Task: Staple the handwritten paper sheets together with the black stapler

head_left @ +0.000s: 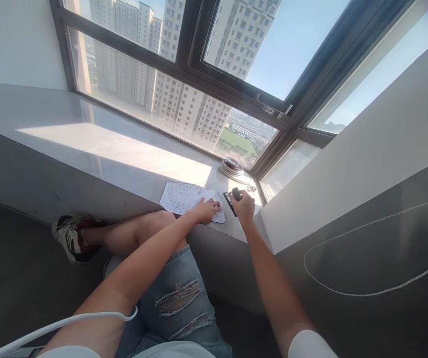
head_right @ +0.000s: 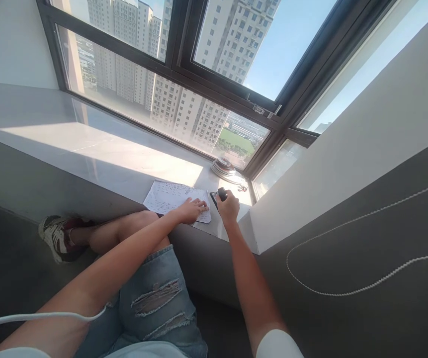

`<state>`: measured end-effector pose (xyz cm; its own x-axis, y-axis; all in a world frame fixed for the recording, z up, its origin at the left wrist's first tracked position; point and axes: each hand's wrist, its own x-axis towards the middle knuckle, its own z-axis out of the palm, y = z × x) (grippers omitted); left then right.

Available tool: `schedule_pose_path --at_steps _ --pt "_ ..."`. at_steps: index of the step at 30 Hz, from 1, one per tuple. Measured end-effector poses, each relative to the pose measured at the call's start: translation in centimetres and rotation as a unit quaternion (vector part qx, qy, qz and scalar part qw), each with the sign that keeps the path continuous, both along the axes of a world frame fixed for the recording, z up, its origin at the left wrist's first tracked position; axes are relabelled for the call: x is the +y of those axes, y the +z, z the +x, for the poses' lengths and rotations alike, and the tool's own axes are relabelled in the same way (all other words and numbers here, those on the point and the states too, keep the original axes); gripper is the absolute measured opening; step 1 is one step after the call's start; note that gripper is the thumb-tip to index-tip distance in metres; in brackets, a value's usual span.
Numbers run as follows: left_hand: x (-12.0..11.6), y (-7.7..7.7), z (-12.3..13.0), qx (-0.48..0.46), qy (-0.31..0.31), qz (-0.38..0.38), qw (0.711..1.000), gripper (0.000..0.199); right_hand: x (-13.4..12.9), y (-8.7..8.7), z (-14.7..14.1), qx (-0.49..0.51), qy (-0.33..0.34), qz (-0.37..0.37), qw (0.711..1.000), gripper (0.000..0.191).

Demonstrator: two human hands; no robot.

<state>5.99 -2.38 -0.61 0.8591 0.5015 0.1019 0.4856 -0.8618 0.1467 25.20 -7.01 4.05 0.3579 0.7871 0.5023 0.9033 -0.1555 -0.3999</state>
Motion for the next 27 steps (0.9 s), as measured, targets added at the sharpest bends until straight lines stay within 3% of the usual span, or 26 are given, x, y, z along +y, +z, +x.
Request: schedule_pose_path --at_steps 3,6,11,16,20,22,27 --pt "-0.1 0.4 -0.4 -0.018 -0.015 0.019 1.0 0.061 3.0 1.0 -3.4 0.024 0.056 -0.049 0.997 0.024" --pt "-0.3 1.1 -1.5 -0.07 -0.034 0.042 0.996 0.052 5.7 0.9 -6.1 0.029 0.065 -0.06 0.996 0.023" --pt "-0.9 2.3 -3.5 -0.138 0.054 0.068 0.987 0.038 6.3 -0.9 -6.9 0.021 0.095 -0.075 0.992 0.025" --pt "-1.2 2.6 -3.3 -0.201 0.108 0.049 0.972 0.029 2.5 -2.2 -3.8 0.0 0.112 -0.078 0.991 0.028" --pt "-1.3 2.9 -2.9 -0.219 0.117 0.036 0.968 0.028 -0.6 -2.7 0.6 0.0 0.079 -0.062 0.995 0.029" --pt "-1.3 3.0 -2.9 -0.228 0.121 0.037 0.965 0.029 -1.4 -3.0 3.0 0.047 0.088 -0.035 0.994 0.032" --pt "-1.2 2.7 -3.2 -0.243 0.119 0.041 0.962 0.028 -1.6 -4.0 7.8 0.095 0.067 -0.002 0.993 0.065"
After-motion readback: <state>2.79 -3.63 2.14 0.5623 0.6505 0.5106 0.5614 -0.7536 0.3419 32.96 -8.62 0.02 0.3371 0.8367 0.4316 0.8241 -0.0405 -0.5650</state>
